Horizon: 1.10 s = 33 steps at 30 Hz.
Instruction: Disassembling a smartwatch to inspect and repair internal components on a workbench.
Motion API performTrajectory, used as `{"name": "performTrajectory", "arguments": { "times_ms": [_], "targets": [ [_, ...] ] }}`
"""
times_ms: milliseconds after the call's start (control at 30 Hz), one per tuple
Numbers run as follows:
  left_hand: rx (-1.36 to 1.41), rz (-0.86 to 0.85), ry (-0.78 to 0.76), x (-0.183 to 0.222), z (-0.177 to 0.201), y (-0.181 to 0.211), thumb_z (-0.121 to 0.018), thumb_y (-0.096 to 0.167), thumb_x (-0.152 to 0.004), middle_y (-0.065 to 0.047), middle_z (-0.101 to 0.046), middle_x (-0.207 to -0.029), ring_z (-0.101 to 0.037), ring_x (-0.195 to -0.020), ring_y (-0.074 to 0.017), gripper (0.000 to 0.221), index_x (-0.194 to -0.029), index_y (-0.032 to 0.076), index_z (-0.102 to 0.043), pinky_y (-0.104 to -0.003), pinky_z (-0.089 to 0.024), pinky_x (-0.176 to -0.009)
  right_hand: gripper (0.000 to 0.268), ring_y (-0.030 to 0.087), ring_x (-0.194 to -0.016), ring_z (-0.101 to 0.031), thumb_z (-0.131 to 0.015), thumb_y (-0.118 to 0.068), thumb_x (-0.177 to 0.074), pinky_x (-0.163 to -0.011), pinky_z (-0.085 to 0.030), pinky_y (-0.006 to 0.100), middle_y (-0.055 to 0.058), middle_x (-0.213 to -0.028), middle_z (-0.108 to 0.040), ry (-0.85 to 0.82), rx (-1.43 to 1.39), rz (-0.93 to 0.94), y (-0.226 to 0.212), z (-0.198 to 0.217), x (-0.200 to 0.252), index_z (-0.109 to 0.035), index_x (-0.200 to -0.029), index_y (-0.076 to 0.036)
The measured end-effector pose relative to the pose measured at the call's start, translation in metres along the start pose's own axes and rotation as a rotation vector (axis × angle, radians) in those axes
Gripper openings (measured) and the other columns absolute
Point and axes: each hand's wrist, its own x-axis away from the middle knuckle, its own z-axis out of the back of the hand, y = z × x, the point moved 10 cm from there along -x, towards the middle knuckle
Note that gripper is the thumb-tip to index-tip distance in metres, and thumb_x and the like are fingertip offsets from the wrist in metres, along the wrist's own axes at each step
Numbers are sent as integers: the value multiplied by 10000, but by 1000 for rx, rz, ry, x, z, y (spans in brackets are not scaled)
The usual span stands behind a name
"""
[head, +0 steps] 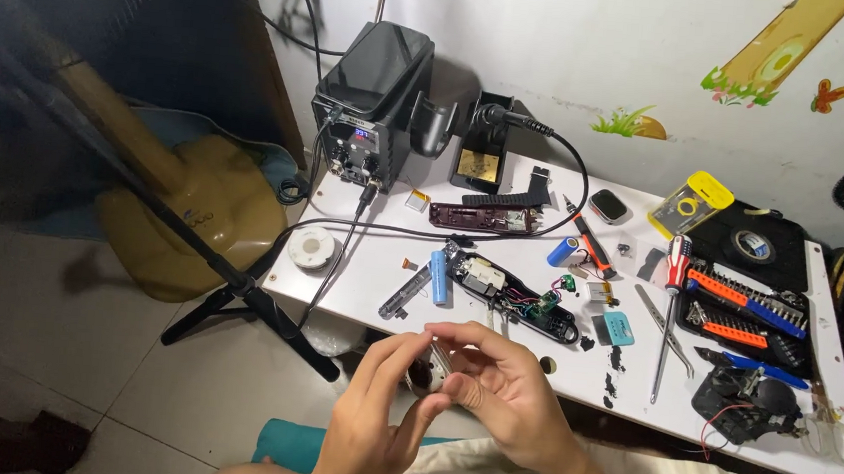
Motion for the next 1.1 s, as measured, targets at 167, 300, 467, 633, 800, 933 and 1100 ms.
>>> {"name": "performTrajectory", "arguments": {
  "times_ms": [167, 300, 467, 633, 800, 933, 1100],
  "targets": [
    [-1, -4, 105, 0, 8, 4, -708, 265, -1133, -204, -753, -1428, -797, -1323, -345, 432, -1447, -19, -623, -410, -669, -1158, 439, 235, -1274, -723, -755, -246, -1095, -1029, -669, 360, 163, -1423, -758, -58, 16, 32, -16, -11, -4, -732, -1452, 8],
    [32, -10, 150, 3, 14, 6, -785, 149, -1080, -249, -757, -1470, -816, -1352, -351, 418, -1437, 1, -624, -392, -688, -1174, 442, 196, -1145, -718, -721, -160, -1087, -880, -733, 323, 170, -1420, -750, -41, -43, -21, -14, -14, -3, -708, -1479, 43],
    [-17, -77, 112, 0, 11, 12, -828, 90, -1053, -328, -728, -1507, -804, -1389, -411, 413, -1405, -3, -634, -438, -695, -1167, 429, 168, -1158, -729, -720, -73, -1065, -1041, -628, 313, 136, -1438, -766, 14, 10, -8, -4, -4, -1, -708, -1482, 24],
    [-12, -138, 9, -1, 1, 18, -790, 13, -1073, -354, -623, -1612, -765, -1424, -434, 347, -1409, 37, -704, -404, -705, -1087, 283, 155, -609, -554, -733, 25, -1060, -605, -605, 336, 54, -671, -522, 105, -91, -83, -4, 0, 2, -728, -1343, 29],
    [150, -138, -42, -1, 5, 16, -872, -23, -1024, -386, -564, -1655, -698, -1522, -495, 471, -1445, 39, -669, -503, -650, -1274, 285, 164, -765, -711, -745, -45, -1060, -719, -650, 319, 121, -968, -759, 127, -2, -44, -5, 7, 6, -748, -1333, 39],
    [243, -145, -64, -2, 6, 16, -865, -21, -1031, -431, -541, -1659, -694, -1530, -525, 461, -1433, 67, -659, -513, -646, -1268, 264, 130, -773, -671, -742, 34, -1041, -694, -582, 289, 130, -1098, -764, 144, -47, -62, -1, 10, 10, -740, -1305, 43],
    [397, -130, -124, -2, 2, 16, -791, -22, -1085, -426, -462, -1720, -721, -1337, -422, 420, -1480, 74, -687, -457, -663, -1110, 271, 105, -729, -621, -815, 79, -988, -644, -532, 254, 105, -1084, -741, 174, -33, -68, 8, 17, 12, -724, -1221, -25]
  ]
}}
